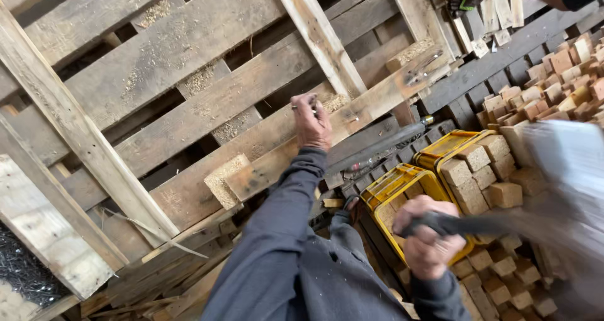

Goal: The person assembles wooden pallets by positioning wooden blocks and planks, then hammering nails to secure them. They repeatedly pick up blocks, align them on the pallet frame, and drive nails with a hammer.

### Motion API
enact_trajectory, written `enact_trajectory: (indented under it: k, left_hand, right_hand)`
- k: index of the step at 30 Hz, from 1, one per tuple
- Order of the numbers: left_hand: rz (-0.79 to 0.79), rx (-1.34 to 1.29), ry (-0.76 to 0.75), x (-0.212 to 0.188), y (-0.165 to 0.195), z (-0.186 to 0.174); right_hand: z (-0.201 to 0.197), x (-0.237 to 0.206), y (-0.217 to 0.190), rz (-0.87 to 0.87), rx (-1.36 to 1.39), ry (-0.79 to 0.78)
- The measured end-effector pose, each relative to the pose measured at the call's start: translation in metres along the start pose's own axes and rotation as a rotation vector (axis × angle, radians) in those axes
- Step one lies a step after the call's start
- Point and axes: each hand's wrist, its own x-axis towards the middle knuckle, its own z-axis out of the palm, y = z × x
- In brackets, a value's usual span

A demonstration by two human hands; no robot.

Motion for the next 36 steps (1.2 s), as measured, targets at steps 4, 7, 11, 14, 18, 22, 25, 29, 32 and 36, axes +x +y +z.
enact_trajectory:
  k: [4, 7, 11, 14, 18, 22, 25, 29, 32, 36]
  left_hand:
    - [0.040, 0.040, 0.046, 0.001, 0.000, 0.006]
    - [0.037, 0.058, 0.077, 0.001, -0.001, 0.009]
    - [0.015, -0.002, 0.045, 0.005, -0.002, 0.005]
    - [0.028, -0.069, -0.011, 0.006, 0.001, -0.012]
    - [0.208, 0.383, -0.398, -0.011, 0.012, -0.053]
    - [0.225, 0.595, -0.556, -0.026, 0.020, -0.063]
    - [0.278, 0.619, -0.494, -0.032, 0.015, -0.049]
    - [0.416, 0.651, -0.450, -0.038, 0.000, -0.037]
    - [0.472, 0.637, -0.507, -0.038, -0.012, -0.036]
    - [0.477, 0.660, -0.496, -0.034, -0.023, -0.036]
  right_hand:
    - [0.008, 0.010, 0.031, 0.855, -0.425, 0.075]
    - [0.002, 0.014, 0.016, 0.675, -0.395, 0.206]
    - [-0.023, 0.024, -0.021, 0.175, 0.137, 0.148]
    - [-0.041, 0.026, -0.020, -0.085, 0.180, 0.023]
    - [-0.049, -0.016, 0.023, 0.236, -0.008, 0.274]
    - [-0.049, -0.094, 0.067, 0.733, -0.260, 0.279]
    - [-0.050, -0.139, 0.090, 0.900, -0.162, 0.310]
    - [-0.061, -0.155, 0.100, 0.987, -0.387, 0.235]
    - [-0.074, -0.149, 0.097, 0.000, -1.065, -0.215]
    - [-0.076, -0.132, 0.087, 0.788, -0.456, 0.088]
